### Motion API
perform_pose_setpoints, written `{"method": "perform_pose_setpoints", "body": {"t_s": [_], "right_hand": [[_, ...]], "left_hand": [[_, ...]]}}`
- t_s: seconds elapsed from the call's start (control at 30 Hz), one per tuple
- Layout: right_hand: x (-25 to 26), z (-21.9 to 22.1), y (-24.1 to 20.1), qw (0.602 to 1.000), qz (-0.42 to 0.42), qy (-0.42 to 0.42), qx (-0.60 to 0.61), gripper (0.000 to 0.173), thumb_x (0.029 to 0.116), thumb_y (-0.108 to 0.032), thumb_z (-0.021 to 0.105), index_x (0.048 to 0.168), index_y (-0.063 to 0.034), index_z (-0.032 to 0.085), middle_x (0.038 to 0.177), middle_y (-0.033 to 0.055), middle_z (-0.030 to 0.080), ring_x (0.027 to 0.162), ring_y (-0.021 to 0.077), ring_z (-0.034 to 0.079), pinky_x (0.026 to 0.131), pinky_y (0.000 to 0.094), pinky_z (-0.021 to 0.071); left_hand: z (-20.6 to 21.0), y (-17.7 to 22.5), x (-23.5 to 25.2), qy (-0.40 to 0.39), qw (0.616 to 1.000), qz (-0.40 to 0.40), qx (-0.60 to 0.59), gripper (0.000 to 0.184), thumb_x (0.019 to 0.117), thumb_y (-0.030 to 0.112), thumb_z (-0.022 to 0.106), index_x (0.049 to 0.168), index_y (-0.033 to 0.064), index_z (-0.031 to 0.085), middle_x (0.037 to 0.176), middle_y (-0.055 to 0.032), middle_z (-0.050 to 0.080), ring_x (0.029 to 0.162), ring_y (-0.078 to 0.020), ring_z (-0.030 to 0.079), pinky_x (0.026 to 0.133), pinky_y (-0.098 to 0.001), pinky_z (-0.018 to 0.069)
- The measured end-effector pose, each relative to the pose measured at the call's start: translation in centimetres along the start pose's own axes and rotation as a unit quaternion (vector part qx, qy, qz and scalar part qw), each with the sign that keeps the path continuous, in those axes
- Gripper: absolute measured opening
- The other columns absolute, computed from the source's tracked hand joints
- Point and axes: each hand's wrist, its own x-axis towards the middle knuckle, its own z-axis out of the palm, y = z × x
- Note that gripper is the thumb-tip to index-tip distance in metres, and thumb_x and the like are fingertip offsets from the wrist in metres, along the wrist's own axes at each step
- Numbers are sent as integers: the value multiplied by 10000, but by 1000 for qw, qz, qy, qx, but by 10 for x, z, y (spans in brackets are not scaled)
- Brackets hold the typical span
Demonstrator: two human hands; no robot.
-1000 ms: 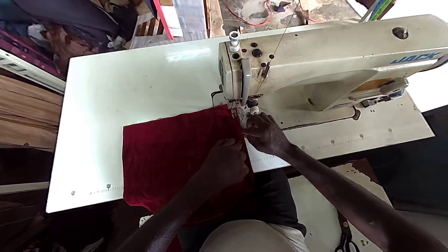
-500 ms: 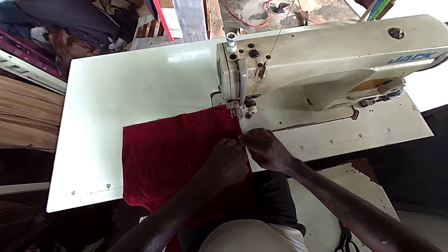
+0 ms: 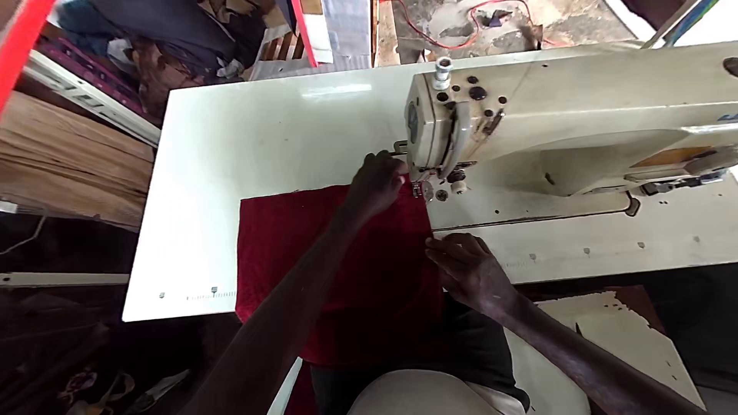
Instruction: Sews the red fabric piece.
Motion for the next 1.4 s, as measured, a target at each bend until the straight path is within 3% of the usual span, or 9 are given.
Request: {"method": "perform_pose_setpoints", "body": {"t_s": [0.1, 0.5, 0.87, 1.07, 1.27, 1.4], "right_hand": [[0, -1, -3, 1000, 11, -5, -29, 346, 973, -216, 524, 1233, -166, 747, 1375, 2, 658, 1243, 260, 589, 1001, 464, 482], [4, -7, -8, 998, 32, -26, -50, 357, 942, -219, 538, 1223, -175, 754, 1346, 7, 677, 1257, 285, 587, 1044, 503, 454], [16, -9, -1, 997, 43, -31, -51, 366, 936, -222, 526, 1218, -176, 756, 1343, -5, 673, 1260, 276, 565, 1021, 481, 449], [23, -6, 9, 998, 43, -22, -26, 353, 939, -216, 543, 1215, -181, 760, 1358, -18, 667, 1252, 253, 576, 1060, 489, 439], [33, -3, 20, 998, 44, -19, -31, 369, 923, -217, 558, 1235, -195, 754, 1366, -22, 667, 1266, 260, 575, 1071, 491, 434], [41, -1, 24, 998, 51, -15, -36, 348, 936, -225, 562, 1225, -200, 756, 1376, -31, 658, 1266, 262, 570, 1056, 489, 436]], "left_hand": [[10, -3, 16, 3, 999, 8, -45, 197, 949, 187, 689, 1088, 59, 745, 1173, -169, 674, 1175, -371, 593, 962, -576, 486], [15, -4, 21, -6, 998, -12, -55, 159, 971, 183, 653, 1021, 40, 702, 1137, -150, 667, 1155, -357, 584, 942, -581, 452], [24, -15, 33, 47, 999, 10, -19, 146, 941, 167, 669, 1002, 36, 695, 1137, -149, 673, 1152, -369, 596, 920, -592, 477], [26, -19, 38, 67, 998, 21, -5, 150, 945, 180, 685, 1012, 46, 685, 1129, -136, 641, 1146, -364, 576, 916, -575, 475], [13, -14, 41, 71, 997, 31, -31, 205, 964, 103, 642, 1134, 0, 689, 1168, -191, 651, 1171, -415, 570, 955, -598, 452], [16, -26, 55, 69, 997, 34, -21, 175, 985, 149, 625, 1104, 41, 695, 1142, -161, 655, 1154, -388, 580, 926, -578, 469]]}}
